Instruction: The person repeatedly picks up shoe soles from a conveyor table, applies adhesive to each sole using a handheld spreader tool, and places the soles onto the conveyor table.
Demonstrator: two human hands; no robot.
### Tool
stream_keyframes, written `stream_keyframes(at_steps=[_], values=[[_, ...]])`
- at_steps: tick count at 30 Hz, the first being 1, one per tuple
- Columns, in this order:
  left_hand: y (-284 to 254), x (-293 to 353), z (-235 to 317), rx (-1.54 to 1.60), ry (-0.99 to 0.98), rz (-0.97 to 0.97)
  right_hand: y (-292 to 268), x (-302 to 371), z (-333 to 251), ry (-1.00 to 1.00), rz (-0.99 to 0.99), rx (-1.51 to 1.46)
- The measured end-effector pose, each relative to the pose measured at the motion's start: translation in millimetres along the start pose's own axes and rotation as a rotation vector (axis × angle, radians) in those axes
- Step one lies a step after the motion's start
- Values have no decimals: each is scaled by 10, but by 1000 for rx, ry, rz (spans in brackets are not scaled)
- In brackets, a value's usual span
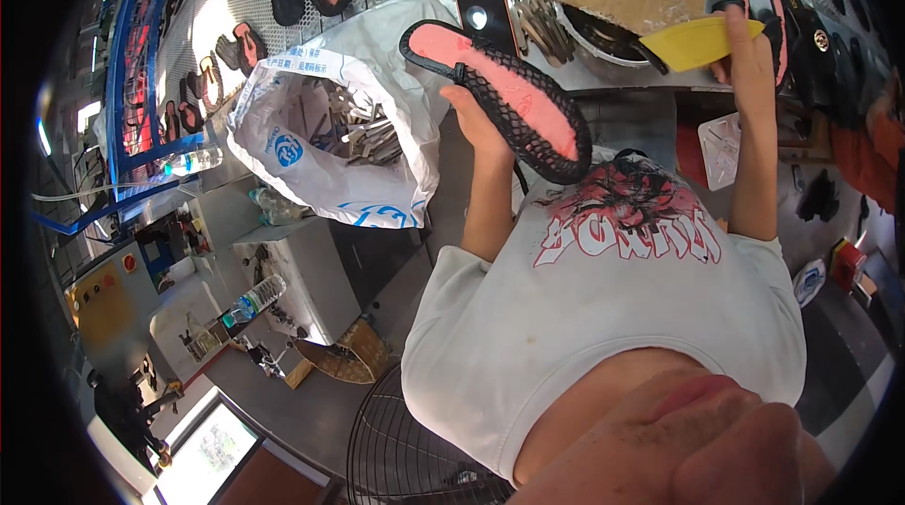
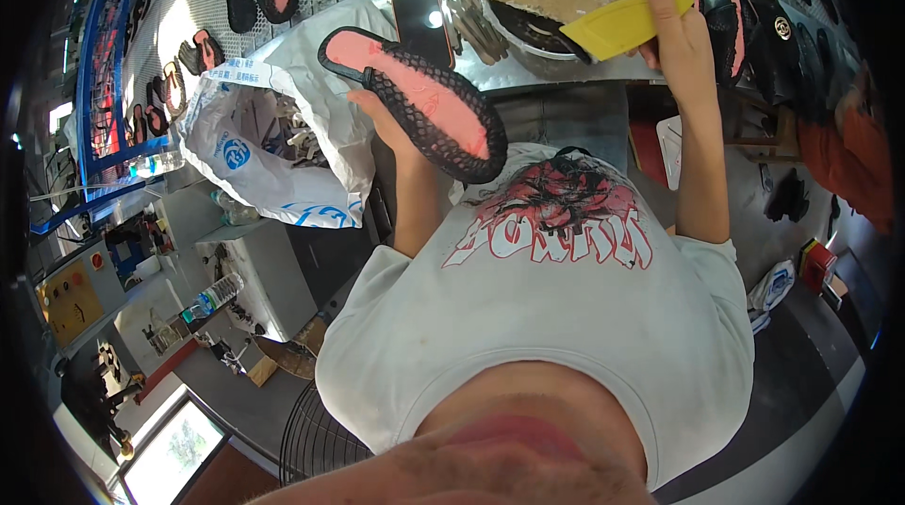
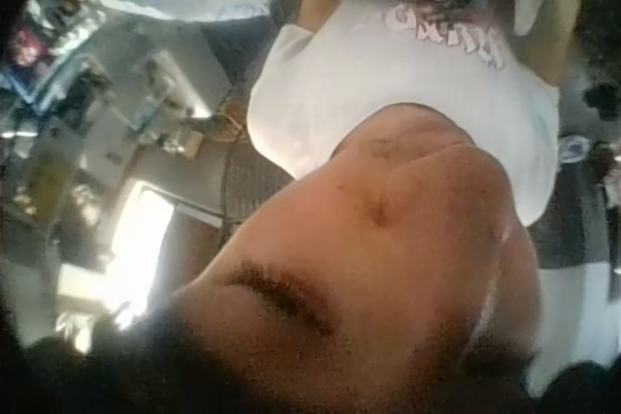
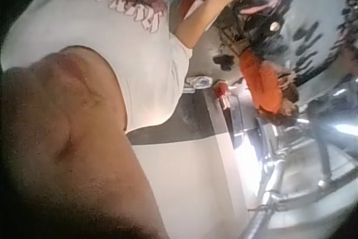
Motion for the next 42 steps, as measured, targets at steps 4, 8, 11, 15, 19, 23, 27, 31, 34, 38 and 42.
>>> stream_keyframes(at_steps=[4, 8, 11, 15, 19, 23, 27, 31, 34, 38, 42], values=[[-171, 44, 45, -159, 8, -26, 321, 33, 77, -80, -53, 234], [-244, 42, 71, -228, 32, -51, 653, -49, 294, -351, -99, 465], [-262, 36, 106, -235, 41, -84, 774, -69, 405, -404, -123, 612], [-318, -12, 72, -187, -3, -68, 694, -207, 476, -129, -103, 205], [-155, -7, 96, -281, 18, -57, 538, -385, 534, 284, -189, -187], [-80, -124, 76, -305, -19, -107, 537, -370, 416, 390, -243, -529], [334, -148, 124, -335, -176, -94, 555, -81, 111, 214, -195, -712], [499, -129, 125, -365, -176, -222, 652, -20, -218, -295, -240, -388], [606, -98, 148, -361, -167, -141, 709, -49, -394, -597, -340, -142], [514, -271, 118, -272, -201, -97, 745, 143, -539, -779, -667, -67], [440, -487, 22, -380, -201, -177, 729, 33, -483, -778, -759, -62]])
Point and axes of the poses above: each hand's wrist, its own x-axis away from the middle knuckle, its own y-axis out of the palm, z = x × y, the point moved 1 cm from there along -x, towards the middle knuckle, and after that the axes turned 5 degrees about z, right-handed, at the moved point
